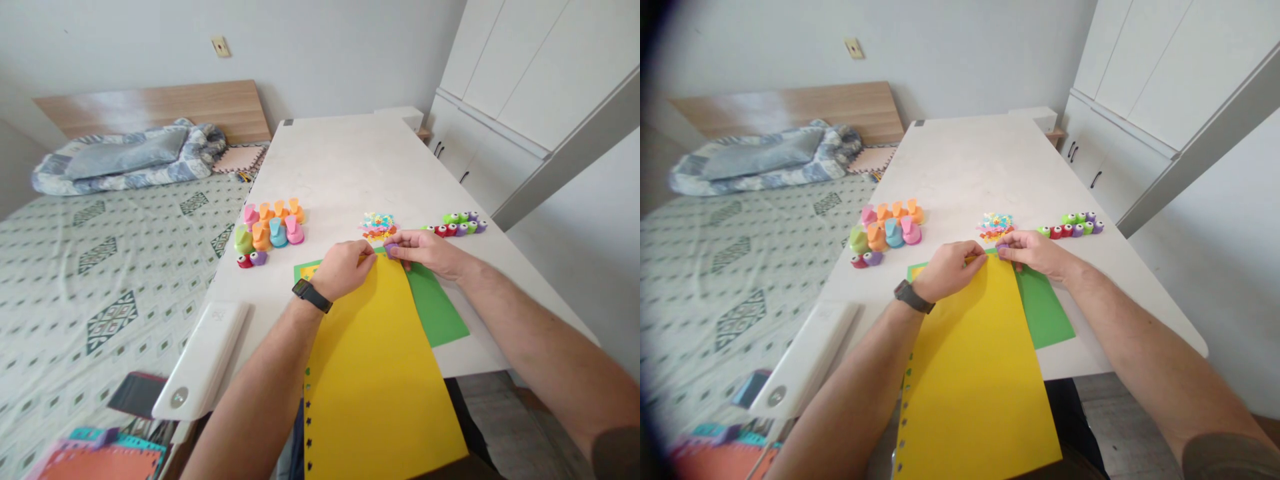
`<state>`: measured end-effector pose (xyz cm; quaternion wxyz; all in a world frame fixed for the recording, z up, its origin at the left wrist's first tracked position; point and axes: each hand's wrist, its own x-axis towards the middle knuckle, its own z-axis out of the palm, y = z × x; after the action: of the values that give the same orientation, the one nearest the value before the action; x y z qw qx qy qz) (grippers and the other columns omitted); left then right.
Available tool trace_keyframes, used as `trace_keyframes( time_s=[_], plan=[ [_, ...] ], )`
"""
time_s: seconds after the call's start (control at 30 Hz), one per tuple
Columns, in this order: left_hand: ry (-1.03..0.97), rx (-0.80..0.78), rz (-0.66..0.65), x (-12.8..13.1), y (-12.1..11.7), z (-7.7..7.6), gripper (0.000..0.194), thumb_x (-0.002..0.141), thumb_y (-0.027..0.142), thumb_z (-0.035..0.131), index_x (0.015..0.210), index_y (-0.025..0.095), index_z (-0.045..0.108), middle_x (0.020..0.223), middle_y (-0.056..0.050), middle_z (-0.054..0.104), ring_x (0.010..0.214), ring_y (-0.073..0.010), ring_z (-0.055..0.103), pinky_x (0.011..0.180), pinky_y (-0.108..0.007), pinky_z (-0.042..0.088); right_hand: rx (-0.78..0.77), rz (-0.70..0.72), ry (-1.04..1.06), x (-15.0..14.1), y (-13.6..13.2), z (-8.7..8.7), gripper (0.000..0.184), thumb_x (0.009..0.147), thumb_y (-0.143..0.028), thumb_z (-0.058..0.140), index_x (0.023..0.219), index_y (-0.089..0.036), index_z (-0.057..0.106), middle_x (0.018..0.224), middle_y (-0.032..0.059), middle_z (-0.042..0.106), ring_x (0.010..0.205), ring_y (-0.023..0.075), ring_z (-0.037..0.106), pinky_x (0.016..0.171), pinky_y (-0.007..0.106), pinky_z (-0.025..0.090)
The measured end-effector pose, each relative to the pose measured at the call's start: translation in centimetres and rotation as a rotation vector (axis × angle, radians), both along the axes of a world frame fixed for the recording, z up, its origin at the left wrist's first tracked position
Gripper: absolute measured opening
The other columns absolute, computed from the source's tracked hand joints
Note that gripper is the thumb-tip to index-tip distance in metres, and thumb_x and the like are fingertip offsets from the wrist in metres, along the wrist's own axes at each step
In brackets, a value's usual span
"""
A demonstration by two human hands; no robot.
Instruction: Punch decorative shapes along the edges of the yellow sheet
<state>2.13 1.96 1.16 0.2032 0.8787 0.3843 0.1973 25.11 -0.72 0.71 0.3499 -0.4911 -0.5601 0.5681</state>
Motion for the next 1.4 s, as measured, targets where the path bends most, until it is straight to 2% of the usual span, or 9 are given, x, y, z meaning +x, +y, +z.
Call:
trace_keyframes(
  time_s=[0.23, 0.57, 1.4],
  plan=[
    [-0.009, 0.011, -0.007, 0.0, 0.1, -0.1, 0.017, 0.094, 0.027, 0.052, 0.094, 0.02, 0.068, 0.093, -0.005, 0.075, 0.085, -0.0186, 0.068, 0.074, -0.029, 0.048, -0.006, -0.039, 0.021, -0.2, 0.1, -0.1, 0.036, 0.076, -0.043, 0.081, 0.099, -0.017, 0.069, 0.082, 0.0037, 0.069, 0.067, 0.0141, 0.059, 0.061, 0.029, 0.047],
    [-0.015, 0.023, -0.017, 0.0, 0.0, -0.2, 0.016, 0.094, 0.026, 0.052, 0.094, 0.02, 0.067, 0.094, -0.004, 0.075, 0.086, -0.0186, 0.068, 0.074, -0.029, 0.047, -0.004, -0.053, 0.014, -0.5, -0.1, -0.1, 0.033, 0.076, -0.039, 0.08, 0.097, -0.017, 0.068, 0.085, 0.0044, 0.069, 0.073, 0.0156, 0.06, 0.064, 0.03, 0.047],
    [-0.025, 0.026, -0.015, 0.1, 0.0, -0.1, 0.016, 0.094, 0.026, 0.052, 0.094, 0.019, 0.067, 0.093, -0.004, 0.074, 0.084, -0.0184, 0.067, 0.073, -0.029, 0.046, 0.019, -0.11, -0.044, -1.1, -0.2, 0.0, 0.029, 0.077, -0.033, 0.076, 0.097, -0.015, 0.066, 0.08, 0.0031, 0.066, 0.07, 0.0146, 0.059, 0.061, 0.028, 0.045]
  ],
)
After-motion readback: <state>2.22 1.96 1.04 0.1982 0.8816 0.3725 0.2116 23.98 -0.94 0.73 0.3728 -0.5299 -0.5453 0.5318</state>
